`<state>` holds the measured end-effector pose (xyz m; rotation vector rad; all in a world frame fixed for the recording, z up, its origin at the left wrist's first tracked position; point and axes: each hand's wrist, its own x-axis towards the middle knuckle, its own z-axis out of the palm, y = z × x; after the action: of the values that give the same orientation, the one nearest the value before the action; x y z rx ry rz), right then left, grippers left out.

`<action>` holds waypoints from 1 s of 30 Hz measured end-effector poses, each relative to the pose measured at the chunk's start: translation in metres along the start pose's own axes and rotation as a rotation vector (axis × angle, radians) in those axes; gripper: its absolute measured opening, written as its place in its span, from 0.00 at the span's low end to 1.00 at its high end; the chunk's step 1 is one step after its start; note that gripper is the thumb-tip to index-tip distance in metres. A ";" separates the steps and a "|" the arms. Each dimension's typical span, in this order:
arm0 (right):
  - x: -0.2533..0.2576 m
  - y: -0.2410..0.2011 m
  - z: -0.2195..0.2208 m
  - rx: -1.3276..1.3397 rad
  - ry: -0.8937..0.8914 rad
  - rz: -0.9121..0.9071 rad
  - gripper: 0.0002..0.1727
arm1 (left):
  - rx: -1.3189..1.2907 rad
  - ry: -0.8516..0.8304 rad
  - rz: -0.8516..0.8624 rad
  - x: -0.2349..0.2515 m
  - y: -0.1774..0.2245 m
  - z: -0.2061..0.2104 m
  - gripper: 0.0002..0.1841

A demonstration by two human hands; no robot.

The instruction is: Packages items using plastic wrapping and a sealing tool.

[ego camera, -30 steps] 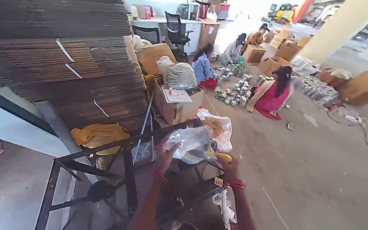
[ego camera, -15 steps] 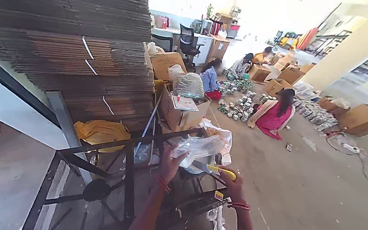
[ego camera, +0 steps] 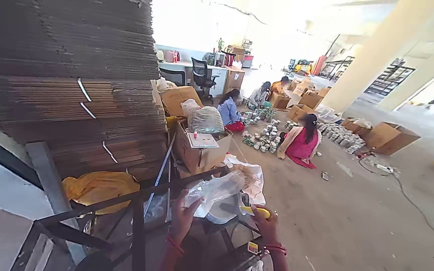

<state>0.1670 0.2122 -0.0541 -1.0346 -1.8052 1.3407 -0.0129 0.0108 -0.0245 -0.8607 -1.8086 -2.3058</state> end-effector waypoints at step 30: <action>0.023 -0.012 0.000 -0.171 -0.248 0.008 0.13 | 0.144 -0.059 0.012 0.011 0.003 0.000 0.22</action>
<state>0.1532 0.2299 -0.0412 -0.9991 -2.1318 1.3885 -0.0214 0.0126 -0.0165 -0.9229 -1.9587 -2.1333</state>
